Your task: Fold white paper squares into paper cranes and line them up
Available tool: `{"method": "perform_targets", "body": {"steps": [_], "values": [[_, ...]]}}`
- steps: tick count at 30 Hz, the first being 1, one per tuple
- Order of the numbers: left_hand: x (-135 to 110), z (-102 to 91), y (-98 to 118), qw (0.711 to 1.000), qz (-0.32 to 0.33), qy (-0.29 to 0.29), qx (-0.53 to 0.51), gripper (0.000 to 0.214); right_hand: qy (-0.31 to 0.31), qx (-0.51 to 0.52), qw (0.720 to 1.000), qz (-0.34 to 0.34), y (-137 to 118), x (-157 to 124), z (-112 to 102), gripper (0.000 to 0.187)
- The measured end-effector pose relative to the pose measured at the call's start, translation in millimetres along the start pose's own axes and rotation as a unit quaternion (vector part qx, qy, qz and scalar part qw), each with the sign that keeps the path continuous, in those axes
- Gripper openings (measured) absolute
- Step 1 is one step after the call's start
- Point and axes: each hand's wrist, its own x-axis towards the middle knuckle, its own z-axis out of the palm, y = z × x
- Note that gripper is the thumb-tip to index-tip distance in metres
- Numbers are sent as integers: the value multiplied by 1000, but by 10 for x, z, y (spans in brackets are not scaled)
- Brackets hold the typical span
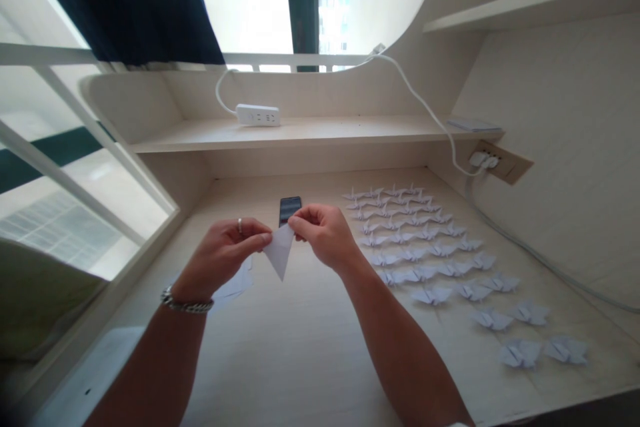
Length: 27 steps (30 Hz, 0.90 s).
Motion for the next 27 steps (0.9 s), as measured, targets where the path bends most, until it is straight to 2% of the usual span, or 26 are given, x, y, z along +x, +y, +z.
{"method": "perform_targets", "body": {"steps": [8,12,19,27], "values": [[7,-32,51,998,-26,1,-66,9,8,14,1000,-2,-12,12,-105,19],[7,-88,74,996,-27,6,-83,8,34,21,999,-20,-22,20,-154,18],[22,-24,46,998,-22,-11,-60,17,25,-18,999,-22,-48,3,-107,21],[17,-45,46,997,-37,-24,-67,11,37,-26,999,-18,-20,11,-111,21]]}}
